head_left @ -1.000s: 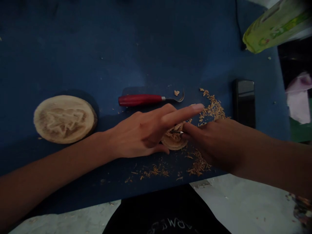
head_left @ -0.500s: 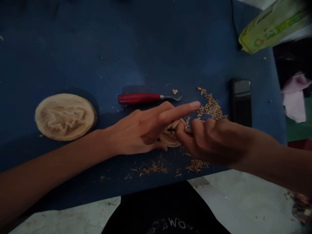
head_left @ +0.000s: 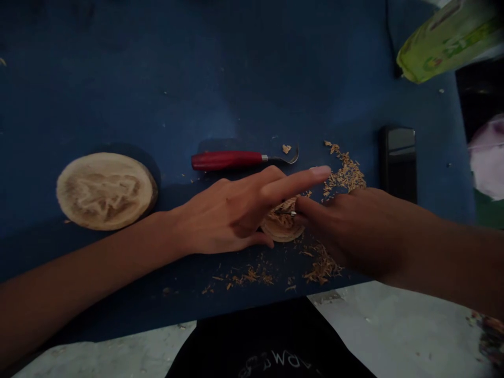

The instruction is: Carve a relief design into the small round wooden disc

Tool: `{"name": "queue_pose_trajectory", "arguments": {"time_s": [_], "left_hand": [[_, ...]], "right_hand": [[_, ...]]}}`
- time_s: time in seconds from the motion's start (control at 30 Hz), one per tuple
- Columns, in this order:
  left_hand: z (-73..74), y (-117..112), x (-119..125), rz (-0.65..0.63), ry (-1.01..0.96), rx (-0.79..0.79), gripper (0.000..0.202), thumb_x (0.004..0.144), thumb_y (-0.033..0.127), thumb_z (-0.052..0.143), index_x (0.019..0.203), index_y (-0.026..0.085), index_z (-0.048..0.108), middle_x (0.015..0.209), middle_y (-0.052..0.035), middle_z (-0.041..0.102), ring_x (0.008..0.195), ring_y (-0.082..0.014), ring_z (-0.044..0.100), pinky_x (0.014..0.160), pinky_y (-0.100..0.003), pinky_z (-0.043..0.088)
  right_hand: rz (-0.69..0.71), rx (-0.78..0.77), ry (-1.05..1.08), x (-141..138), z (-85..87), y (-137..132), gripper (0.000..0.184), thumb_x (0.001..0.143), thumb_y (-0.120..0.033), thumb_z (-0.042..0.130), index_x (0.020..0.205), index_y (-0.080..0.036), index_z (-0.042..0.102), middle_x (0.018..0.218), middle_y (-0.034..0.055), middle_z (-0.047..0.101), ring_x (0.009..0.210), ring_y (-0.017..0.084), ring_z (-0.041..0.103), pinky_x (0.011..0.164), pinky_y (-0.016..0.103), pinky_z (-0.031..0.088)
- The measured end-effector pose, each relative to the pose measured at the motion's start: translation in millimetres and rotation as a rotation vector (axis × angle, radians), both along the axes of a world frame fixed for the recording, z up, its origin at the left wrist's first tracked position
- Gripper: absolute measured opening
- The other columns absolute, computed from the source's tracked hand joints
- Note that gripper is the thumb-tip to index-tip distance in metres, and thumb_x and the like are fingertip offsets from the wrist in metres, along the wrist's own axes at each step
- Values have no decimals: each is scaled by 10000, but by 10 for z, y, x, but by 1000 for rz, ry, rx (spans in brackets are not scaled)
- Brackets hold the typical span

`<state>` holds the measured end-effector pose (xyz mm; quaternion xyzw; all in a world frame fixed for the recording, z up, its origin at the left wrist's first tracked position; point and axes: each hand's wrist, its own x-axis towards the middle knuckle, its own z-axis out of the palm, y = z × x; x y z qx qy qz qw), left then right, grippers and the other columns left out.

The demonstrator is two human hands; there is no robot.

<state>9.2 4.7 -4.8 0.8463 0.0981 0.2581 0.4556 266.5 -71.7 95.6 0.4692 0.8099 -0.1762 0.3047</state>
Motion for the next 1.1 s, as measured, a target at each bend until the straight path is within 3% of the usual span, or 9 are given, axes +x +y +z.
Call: {"name": "queue_pose_trajectory", "arguments": {"time_s": [0.2, 0.43, 0.53, 0.63, 0.8, 0.93, 1.1], "left_hand": [[24, -2, -10, -6, 41, 29, 989, 1207, 355, 815, 1949, 544, 188, 1440, -25, 773, 1137, -253, 844, 772, -317, 671], [-1, -1, -2, -26, -2, 9, 942, 1253, 360, 721, 1950, 595, 132, 1370, -38, 753, 1137, -273, 827, 682, -311, 621], [6, 1, -24, -27, 15, 5, 967, 1245, 346, 746, 1952, 602, 138, 1434, -46, 765, 1219, -285, 830, 750, -331, 673], [8, 1, -31, -23, 43, 8, 986, 1220, 327, 793, 1962, 540, 180, 1496, -58, 768, 1284, -285, 821, 781, -293, 658], [2, -3, -5, -17, 39, 21, 898, 1252, 428, 751, 1958, 539, 206, 1438, -63, 776, 1213, -277, 800, 670, -273, 597], [6, 0, -10, -16, 9, -3, 819, 1294, 468, 658, 1946, 598, 181, 1449, -57, 772, 1226, -290, 822, 680, -303, 624], [-22, 11, 2, -30, -36, 12, 846, 1254, 542, 746, 1941, 517, 251, 1382, -53, 773, 1149, -267, 811, 707, -284, 598]], "right_hand": [[-39, 128, -2, 153, -98, -148, 149, 1033, -313, 723, 1153, -229, 752, 579, -43, 498, 511, 187, 327, 601, 391, 129], [-46, 146, 94, 151, -149, -157, 128, 1089, -288, 694, 1189, -220, 736, 602, -63, 468, 521, 171, 305, 581, 375, 146], [-53, 148, 96, 134, -155, -138, 116, 1092, -278, 670, 1159, -216, 741, 606, -49, 492, 515, 177, 301, 583, 382, 153], [-68, 138, 96, 142, -175, -134, 164, 1097, -270, 647, 1201, -206, 756, 616, -33, 529, 516, 187, 348, 597, 385, 157], [-115, 147, 134, 149, -175, -135, 258, 1188, -319, 515, 1147, -210, 745, 608, -37, 466, 515, 165, 326, 593, 359, 125], [-93, 141, 101, 112, -161, -123, 174, 1152, -301, 595, 1159, -207, 741, 602, -69, 398, 527, 146, 200, 596, 366, 101], [-80, 110, 79, 83, -141, -89, 141, 1100, -285, 659, 1182, -206, 743, 606, -61, 467, 515, 159, 253, 573, 368, 145]]}}
